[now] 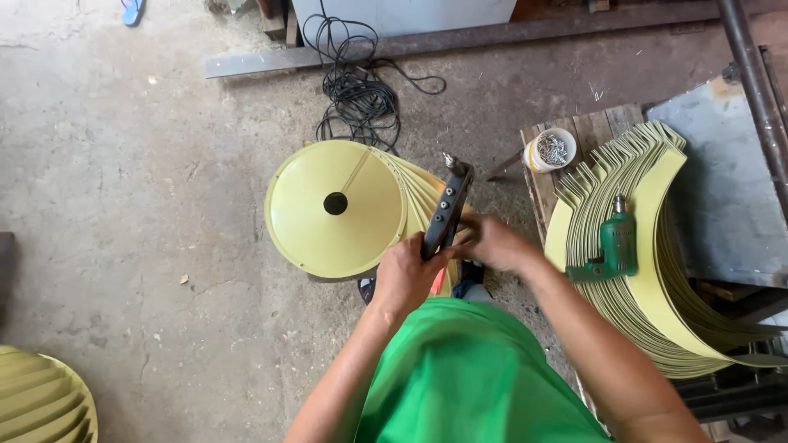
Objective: The person kneels on the workshop floor assembling a fan impeller, aligning curved metal blades around a circular disc and driving rivets through the overlapping edges with a hand riveting tool, using a power drill to prepare holes, and pressing the blades to seat them as the riveted assembly accumulates.
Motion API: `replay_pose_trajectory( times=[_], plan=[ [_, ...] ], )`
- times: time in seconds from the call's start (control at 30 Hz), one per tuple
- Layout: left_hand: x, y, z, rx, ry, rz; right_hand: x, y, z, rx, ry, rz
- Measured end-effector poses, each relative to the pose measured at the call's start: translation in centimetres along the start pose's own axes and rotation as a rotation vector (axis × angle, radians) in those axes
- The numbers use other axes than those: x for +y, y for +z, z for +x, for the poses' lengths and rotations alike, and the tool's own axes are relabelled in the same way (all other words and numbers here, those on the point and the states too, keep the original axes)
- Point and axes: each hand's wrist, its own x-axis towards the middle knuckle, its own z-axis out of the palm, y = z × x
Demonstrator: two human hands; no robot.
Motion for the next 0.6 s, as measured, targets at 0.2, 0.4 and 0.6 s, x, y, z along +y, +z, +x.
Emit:
replay_pose_trajectory(
  times=[0.2,0.4,0.6],
  plan=[
    [1.0,-0.2,0.3,0.002,-0.041,-0.013,1.5,2.2,2.4,0.257,-0.061,-0.182],
    [1.3,-0.2,0.8,-0.037,-0.087,-0.061,0.5,1.7,1.3,0.243,0.041,-0.087],
    [1.8,1.2,2.1,0.021,-0.057,-0.015,2.1,0.8,0.3,0.013,-0.029,0.613]
  ],
)
